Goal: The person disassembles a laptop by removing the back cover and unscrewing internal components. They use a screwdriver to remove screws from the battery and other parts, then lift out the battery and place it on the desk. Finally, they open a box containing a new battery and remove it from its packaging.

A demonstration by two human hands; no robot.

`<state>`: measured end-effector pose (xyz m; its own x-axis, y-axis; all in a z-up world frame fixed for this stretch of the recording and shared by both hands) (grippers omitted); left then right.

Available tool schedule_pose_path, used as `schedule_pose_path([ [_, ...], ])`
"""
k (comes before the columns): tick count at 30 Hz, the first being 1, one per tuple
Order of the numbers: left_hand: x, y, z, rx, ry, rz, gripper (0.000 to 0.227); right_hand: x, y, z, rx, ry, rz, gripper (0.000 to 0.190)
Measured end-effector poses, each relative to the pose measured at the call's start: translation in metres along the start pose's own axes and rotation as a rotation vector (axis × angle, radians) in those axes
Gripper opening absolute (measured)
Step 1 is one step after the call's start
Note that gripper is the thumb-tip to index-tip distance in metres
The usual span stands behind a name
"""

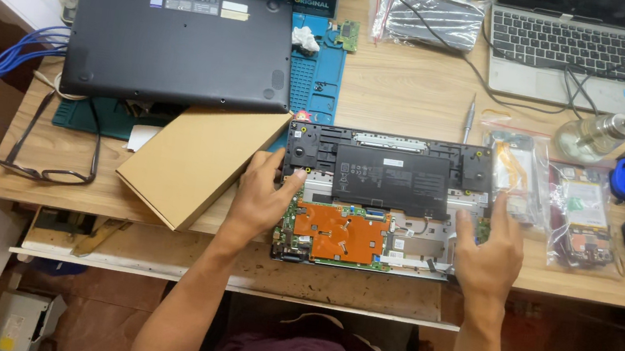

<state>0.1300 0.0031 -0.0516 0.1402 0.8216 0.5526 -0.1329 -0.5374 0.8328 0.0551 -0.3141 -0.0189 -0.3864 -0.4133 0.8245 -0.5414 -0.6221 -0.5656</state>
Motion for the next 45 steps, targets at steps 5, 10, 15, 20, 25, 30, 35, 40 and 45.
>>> schedule_pose_path([
  [5, 0.001, -0.003, 0.002, -0.090, 0.051, 0.029, 0.063, 0.014, -0.012, -0.006, 0.066, -0.003, -0.005, 0.051],
  [10, 0.006, 0.003, -0.003, -0.148, 0.089, -0.040, 0.062, 0.010, -0.006, -0.004, 0.128, 0.000, -0.069, 0.045],
  [15, 0.007, -0.002, -0.006, -0.181, 0.114, -0.068, 0.059, 0.016, -0.002, -0.001, 0.230, 0.086, -0.083, 0.040],
  [20, 0.007, 0.006, -0.009, -0.160, 0.097, 0.032, 0.058, 0.031, -0.016, 0.002, 0.400, 0.130, 0.007, 0.029],
  [25, 0.007, 0.007, -0.010, -0.220, 0.145, 0.014, 0.056, 0.010, -0.043, 0.055, 0.478, 0.088, -0.087, 0.013],
  [30, 0.005, 0.010, -0.010, -0.228, 0.163, 0.027, 0.057, -0.049, -0.062, 0.133, 0.410, 0.083, -0.372, 0.022],
  [35, 0.006, 0.011, -0.011, -0.185, 0.283, 0.072, 0.044, -0.084, -0.077, 0.158, 0.247, -0.089, -0.367, 0.030],
  [40, 0.000, 0.004, -0.011, -0.244, 0.349, 0.115, 0.042, -0.079, -0.109, 0.147, 0.536, 0.003, -0.247, 0.026],
  [45, 0.002, 0.005, -0.011, -0.250, 0.356, 0.120, 0.042, -0.006, -0.117, 0.116, 0.772, 0.210, 0.156, 0.017],
])
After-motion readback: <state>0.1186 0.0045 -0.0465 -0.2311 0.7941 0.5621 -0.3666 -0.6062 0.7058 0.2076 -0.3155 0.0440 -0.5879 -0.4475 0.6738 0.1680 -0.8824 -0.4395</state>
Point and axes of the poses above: each hand's wrist, its own z-axis towards the middle knuckle, its own x-axis out of the back of the hand, y = z × x, the point moved 8 cm from there along z, towards the middle knuckle, and after that the axes turned 15 degrees about -x, right-handed, at the moved point
